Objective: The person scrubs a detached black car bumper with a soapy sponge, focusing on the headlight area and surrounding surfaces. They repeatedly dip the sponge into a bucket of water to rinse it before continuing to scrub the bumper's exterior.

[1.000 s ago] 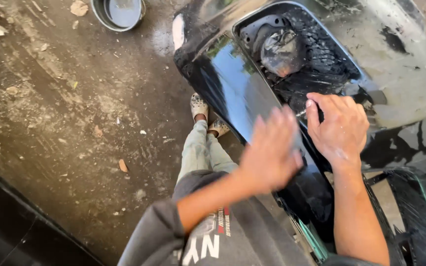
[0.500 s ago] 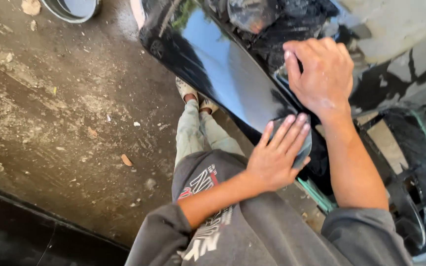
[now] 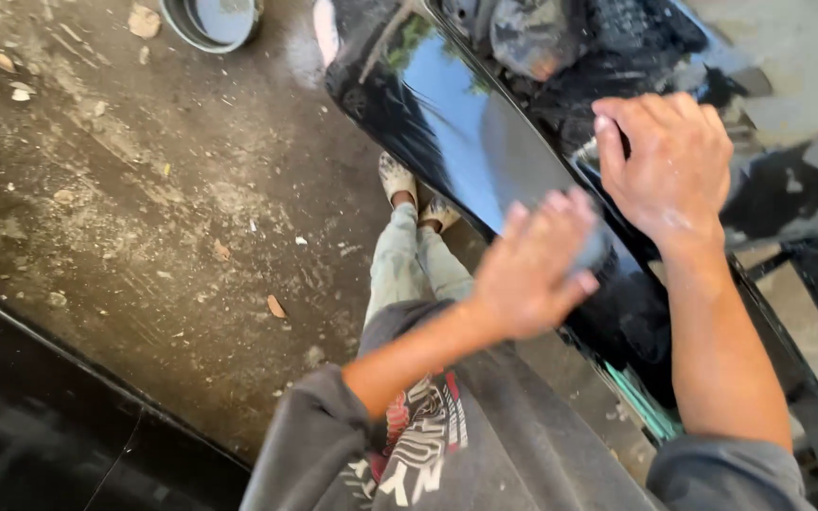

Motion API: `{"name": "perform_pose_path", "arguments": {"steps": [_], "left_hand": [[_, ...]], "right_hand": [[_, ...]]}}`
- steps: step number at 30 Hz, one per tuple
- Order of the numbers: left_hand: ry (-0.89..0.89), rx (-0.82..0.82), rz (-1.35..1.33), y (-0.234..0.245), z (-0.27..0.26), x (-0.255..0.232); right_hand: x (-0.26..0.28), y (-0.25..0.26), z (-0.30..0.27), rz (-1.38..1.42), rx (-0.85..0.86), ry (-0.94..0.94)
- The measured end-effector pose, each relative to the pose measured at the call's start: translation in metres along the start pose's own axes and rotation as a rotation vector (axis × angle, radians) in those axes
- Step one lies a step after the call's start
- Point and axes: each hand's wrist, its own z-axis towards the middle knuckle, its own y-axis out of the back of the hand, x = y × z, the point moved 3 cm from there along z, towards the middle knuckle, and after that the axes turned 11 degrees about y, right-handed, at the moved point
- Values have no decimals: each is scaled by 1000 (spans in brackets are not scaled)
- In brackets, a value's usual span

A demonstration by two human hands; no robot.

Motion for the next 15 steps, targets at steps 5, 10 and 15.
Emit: {"name": "perform_pose_path", "arguments": {"steps": [5,10,15], "left_hand": [[257,-260,322,61,85,135],[251,-164,299,33,35,18],[124,-34,112,46,49,79]], "right_hand": [[12,8,12,-40,25,7],[5,2,2,-24,109,-70],[58,51,-27,194,-16,-138]]}}
